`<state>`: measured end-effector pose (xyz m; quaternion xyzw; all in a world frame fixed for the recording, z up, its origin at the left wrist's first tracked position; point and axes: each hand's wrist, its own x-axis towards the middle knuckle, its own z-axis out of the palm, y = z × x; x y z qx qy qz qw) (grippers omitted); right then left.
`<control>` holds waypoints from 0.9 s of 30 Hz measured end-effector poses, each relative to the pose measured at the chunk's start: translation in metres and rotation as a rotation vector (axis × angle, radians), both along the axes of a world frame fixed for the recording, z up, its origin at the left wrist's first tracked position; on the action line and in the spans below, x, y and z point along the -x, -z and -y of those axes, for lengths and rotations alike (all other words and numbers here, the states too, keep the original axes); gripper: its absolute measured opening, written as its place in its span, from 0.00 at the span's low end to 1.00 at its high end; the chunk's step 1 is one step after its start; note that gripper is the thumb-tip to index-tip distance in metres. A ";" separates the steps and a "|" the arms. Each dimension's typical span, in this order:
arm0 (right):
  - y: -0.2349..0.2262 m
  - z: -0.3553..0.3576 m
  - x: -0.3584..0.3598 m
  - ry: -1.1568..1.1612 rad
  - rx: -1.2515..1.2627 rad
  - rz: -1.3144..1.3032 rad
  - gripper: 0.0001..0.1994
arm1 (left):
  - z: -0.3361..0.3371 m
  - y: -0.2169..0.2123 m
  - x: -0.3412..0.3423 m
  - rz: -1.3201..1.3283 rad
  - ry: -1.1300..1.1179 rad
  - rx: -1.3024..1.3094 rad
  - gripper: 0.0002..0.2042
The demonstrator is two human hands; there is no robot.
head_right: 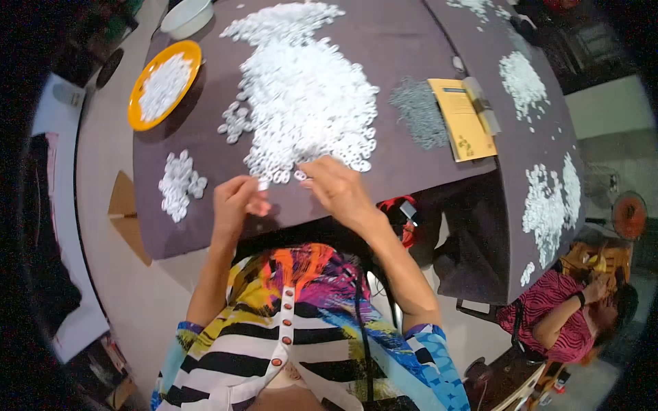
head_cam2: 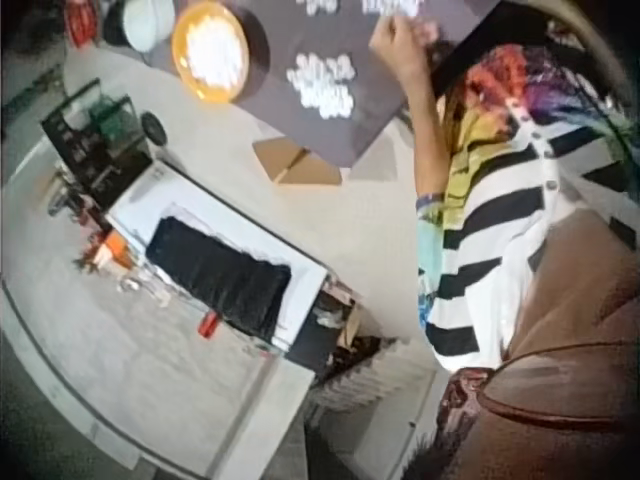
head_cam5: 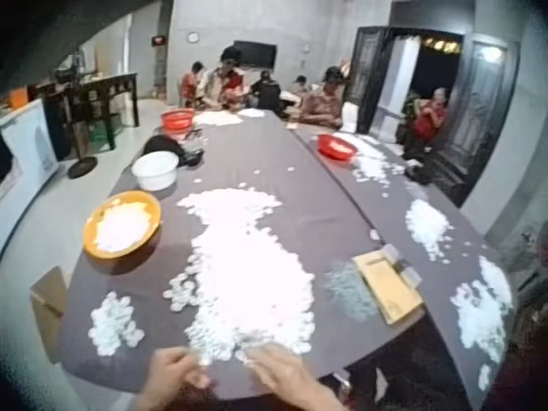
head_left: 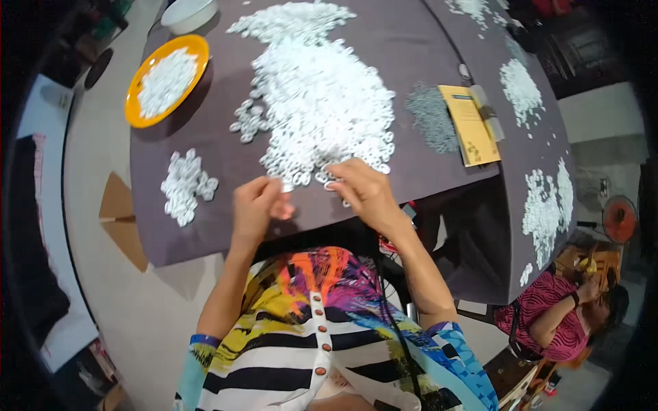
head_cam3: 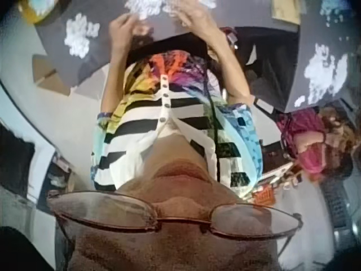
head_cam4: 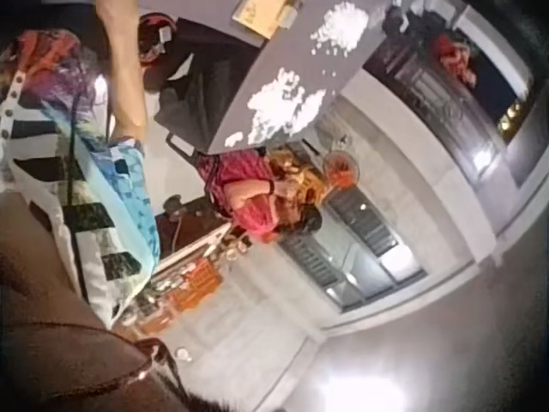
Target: The person sorts small white plastic manufacturing components by hand at a table.
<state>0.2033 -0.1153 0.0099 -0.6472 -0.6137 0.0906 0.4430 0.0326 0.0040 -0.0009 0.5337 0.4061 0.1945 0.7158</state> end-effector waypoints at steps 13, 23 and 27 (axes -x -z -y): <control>0.029 0.010 -0.125 0.565 0.220 0.410 0.06 | -0.032 -0.004 0.027 0.001 -0.025 0.093 0.11; 0.029 0.002 -0.114 0.542 0.316 0.471 0.05 | -0.030 -0.011 0.036 0.065 -0.105 0.150 0.10; 0.033 0.004 -0.113 0.521 0.295 0.473 0.04 | -0.031 -0.009 0.038 0.091 -0.098 0.147 0.10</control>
